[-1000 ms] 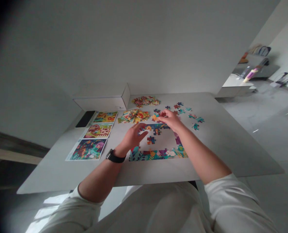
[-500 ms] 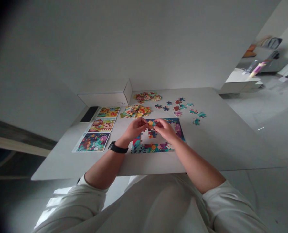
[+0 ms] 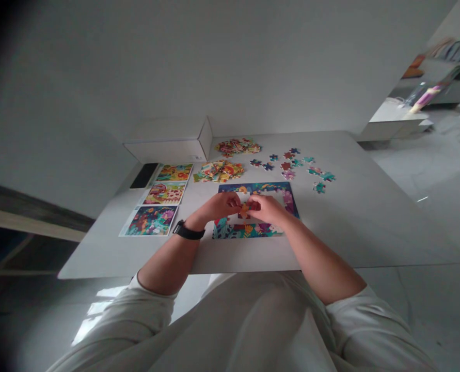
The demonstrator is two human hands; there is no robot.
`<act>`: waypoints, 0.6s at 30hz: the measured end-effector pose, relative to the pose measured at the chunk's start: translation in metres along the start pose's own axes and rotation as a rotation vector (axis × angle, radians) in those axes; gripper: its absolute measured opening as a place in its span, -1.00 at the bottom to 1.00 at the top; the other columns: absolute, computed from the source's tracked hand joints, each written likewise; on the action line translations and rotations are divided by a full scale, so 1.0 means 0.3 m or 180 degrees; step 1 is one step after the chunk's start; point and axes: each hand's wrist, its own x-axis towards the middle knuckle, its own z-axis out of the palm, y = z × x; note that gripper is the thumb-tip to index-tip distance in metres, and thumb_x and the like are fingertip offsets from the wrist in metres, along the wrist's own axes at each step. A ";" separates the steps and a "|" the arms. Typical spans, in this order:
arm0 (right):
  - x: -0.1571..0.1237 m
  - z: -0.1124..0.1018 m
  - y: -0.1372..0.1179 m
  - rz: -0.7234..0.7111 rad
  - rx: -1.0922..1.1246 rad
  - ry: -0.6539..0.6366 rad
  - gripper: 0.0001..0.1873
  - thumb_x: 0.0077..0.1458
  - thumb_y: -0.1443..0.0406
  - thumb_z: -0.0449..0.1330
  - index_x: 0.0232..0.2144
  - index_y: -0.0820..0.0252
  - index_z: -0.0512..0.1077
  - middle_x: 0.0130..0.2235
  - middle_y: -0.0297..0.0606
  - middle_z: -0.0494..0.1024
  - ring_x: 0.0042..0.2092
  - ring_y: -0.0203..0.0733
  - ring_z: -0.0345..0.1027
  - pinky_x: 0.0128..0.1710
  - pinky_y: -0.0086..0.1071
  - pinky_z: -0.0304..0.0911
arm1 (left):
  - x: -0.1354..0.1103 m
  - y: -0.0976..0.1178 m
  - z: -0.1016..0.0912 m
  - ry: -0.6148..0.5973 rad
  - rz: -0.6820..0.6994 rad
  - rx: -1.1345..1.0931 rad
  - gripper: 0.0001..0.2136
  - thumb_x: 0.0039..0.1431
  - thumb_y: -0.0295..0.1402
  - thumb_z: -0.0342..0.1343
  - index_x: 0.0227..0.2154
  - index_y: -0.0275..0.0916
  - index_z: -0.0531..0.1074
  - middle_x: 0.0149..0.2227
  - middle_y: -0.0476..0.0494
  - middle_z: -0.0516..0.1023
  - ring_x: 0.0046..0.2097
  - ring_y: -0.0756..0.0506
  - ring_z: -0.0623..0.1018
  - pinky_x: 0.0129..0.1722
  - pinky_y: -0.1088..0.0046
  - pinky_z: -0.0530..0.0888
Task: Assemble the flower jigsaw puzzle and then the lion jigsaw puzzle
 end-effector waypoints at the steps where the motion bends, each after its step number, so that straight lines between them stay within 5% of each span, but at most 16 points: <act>1: -0.003 0.001 -0.007 0.0025 -0.0061 -0.0047 -0.87 0.11 0.29 0.39 -0.25 0.10 0.56 -0.38 -0.38 0.61 -0.35 -0.22 0.46 -0.31 -0.38 0.27 | -0.002 -0.003 -0.001 -0.0075 -0.0033 0.0052 -0.93 0.14 -0.35 0.25 -0.31 -0.21 0.54 -0.38 -0.03 0.67 -0.36 -0.05 0.62 -0.39 0.50 0.43; 10: -0.017 0.001 -0.052 0.0215 -0.0509 -0.0261 -0.84 0.12 0.37 0.43 -0.23 0.11 0.60 -0.38 -0.38 0.64 -0.35 -0.23 0.48 -0.27 -0.39 0.26 | -0.012 -0.028 0.005 -0.0263 0.0062 0.0406 -0.91 0.15 -0.33 0.25 -0.29 -0.18 0.59 -0.33 -0.03 0.71 -0.31 -0.05 0.64 -0.32 0.49 0.45; 18: -0.021 0.003 -0.074 0.0232 -0.0976 -0.0283 -0.81 0.14 0.31 0.45 -0.16 0.06 0.63 -0.33 -0.31 0.69 -0.30 -0.15 0.54 -0.30 -0.36 0.23 | 0.005 -0.040 -0.006 0.0222 0.0258 0.0502 -0.90 0.22 -0.31 0.27 -0.29 -0.16 0.66 -0.34 -0.08 0.69 -0.32 -0.09 0.62 -0.28 0.45 0.48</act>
